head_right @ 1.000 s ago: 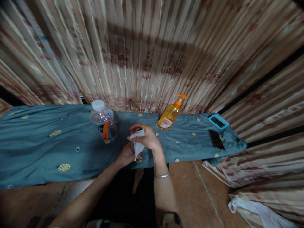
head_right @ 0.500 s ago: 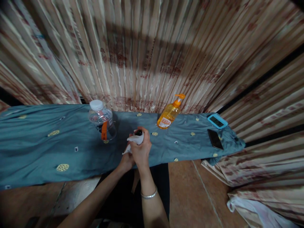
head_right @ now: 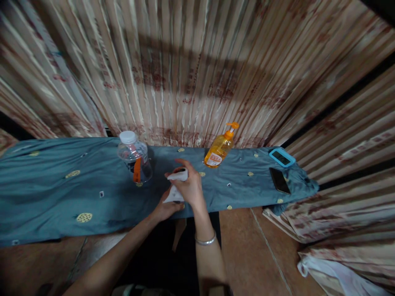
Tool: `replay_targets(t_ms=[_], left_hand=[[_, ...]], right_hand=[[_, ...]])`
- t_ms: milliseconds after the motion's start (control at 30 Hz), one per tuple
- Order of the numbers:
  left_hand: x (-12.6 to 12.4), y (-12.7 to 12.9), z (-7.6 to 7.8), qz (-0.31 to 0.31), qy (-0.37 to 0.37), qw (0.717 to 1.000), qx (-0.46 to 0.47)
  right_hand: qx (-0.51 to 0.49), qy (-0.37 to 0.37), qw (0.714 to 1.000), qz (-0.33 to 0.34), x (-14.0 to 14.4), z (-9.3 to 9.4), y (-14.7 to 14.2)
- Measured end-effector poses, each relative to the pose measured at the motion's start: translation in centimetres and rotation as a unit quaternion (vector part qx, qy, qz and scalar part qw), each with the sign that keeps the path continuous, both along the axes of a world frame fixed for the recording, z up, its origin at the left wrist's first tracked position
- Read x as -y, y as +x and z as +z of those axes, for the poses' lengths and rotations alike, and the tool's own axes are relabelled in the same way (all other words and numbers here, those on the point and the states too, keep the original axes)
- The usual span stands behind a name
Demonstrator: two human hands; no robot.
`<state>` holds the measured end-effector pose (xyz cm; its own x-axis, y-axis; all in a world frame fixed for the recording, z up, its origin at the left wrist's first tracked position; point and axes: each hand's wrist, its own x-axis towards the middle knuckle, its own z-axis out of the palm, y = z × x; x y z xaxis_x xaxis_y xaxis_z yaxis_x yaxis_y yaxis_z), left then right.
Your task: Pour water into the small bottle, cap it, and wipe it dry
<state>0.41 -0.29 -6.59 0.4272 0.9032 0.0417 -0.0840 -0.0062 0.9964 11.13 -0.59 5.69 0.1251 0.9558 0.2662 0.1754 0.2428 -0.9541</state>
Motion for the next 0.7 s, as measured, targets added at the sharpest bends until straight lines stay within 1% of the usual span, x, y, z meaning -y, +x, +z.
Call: replay_targets(t_ms=[67,100,133,167,200,267,333,400,433,500,600,700], left_hand=[[-0.4,-0.5,0.5,-0.027,0.000,0.999,-0.036],[-0.6,-0.6,0.8,-0.031,0.001,0.998,-0.047],[-0.8,-0.7,1.0,-0.033,0.002,0.998,-0.052],[-0.9,-0.8,1.3,-0.034,0.002,0.998,-0.051],[-1.0,-0.8,1.5,-0.037,0.003,0.998,-0.048],[-0.9,-0.8,1.8,-0.042,0.010,0.999,-0.028],[-0.4,-0.8,1.7,-0.033,0.019,0.999,0.008],[0.5,-0.8,1.3,0.001,0.022,0.999,0.031],[1.0,-0.7,1.0,0.027,0.018,0.999,0.026],[1.8,-0.5,0.5,0.066,0.015,0.998,0.003],[2.1,-0.1,0.1,0.091,0.012,0.996,-0.005],[1.5,-0.1,0.0,0.082,-0.003,0.996,0.036]], right_hand=[[0.008,-0.031,0.993,0.117,-1.3,1.8,1.0],[0.011,-0.045,0.986,0.162,-1.8,2.4,1.3],[0.011,-0.054,0.980,0.191,-2.2,2.7,1.4],[0.009,-0.058,0.977,0.204,-2.4,2.9,1.4],[0.005,-0.056,0.978,0.200,-2.5,2.9,1.3],[-0.009,-0.038,0.988,0.152,-2.0,2.3,0.7],[-0.022,-0.010,0.998,0.066,-1.1,1.4,0.0],[-0.029,0.020,0.999,-0.034,0.0,0.5,-0.7],[-0.028,0.033,0.996,-0.079,0.6,0.0,-1.1],[-0.018,0.055,0.988,-0.143,1.5,-0.9,-1.6],[0.008,0.081,0.980,-0.184,2.5,-2.7,-2.2],[0.027,0.088,0.975,-0.201,3.1,-5.0,-2.6]])
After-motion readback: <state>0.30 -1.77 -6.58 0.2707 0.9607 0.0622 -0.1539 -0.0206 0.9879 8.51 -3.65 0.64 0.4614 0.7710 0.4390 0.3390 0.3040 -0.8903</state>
